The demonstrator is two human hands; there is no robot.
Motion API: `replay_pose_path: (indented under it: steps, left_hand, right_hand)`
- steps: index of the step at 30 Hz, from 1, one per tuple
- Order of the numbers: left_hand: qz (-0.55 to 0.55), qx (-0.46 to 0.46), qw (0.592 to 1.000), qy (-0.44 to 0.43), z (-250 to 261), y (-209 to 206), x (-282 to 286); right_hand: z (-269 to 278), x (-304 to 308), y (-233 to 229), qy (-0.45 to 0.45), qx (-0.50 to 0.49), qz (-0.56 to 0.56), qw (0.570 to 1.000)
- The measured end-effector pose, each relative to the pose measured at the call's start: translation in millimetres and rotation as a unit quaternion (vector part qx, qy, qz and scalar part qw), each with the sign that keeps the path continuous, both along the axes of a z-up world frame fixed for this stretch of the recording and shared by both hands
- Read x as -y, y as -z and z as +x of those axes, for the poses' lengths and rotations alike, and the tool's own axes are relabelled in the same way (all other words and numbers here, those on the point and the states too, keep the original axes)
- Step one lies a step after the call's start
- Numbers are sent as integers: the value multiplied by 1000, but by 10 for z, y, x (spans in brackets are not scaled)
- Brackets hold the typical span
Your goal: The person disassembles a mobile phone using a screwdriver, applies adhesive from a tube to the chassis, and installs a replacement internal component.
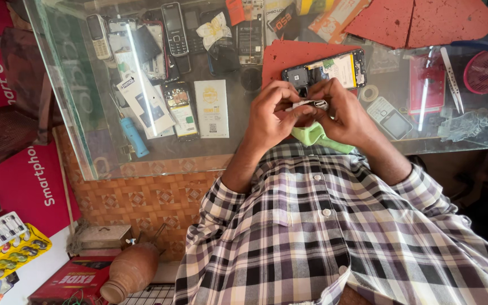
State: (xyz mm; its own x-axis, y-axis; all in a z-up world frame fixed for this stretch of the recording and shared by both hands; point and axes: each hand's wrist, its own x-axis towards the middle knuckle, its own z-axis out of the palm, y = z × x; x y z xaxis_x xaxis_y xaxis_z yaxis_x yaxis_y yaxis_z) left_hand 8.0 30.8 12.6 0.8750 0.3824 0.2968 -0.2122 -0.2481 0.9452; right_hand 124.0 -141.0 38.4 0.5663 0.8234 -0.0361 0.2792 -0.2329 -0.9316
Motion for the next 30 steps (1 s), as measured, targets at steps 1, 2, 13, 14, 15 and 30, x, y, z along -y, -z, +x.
replay_pose_path:
  steps: [1,2,13,14,15,30]
  left_hand:
    - [11,1,1000,15,-32,34,-48]
    - [-21,8,1000,-12,-54,72,-96]
    - [205,-46,973,-92,-119,260,-254]
    - [190,-48,976,-94,-120,265,-256]
    - [175,-50,979,-97,-126,262,-263]
    - [282,-113,953,-21,-88,249,-269]
  right_hand:
    - [17,-20,-31,-1,-99,10,995]
    - [42,-41,-65,-2,-197,19,980]
    - [103,-353,1,35,252,-38,966]
    - [102,-383,44,33,264,-44,963]
    - [103,-407,82,32,276,-49,959]
    - [117,-451,306,38,315,-24,948]
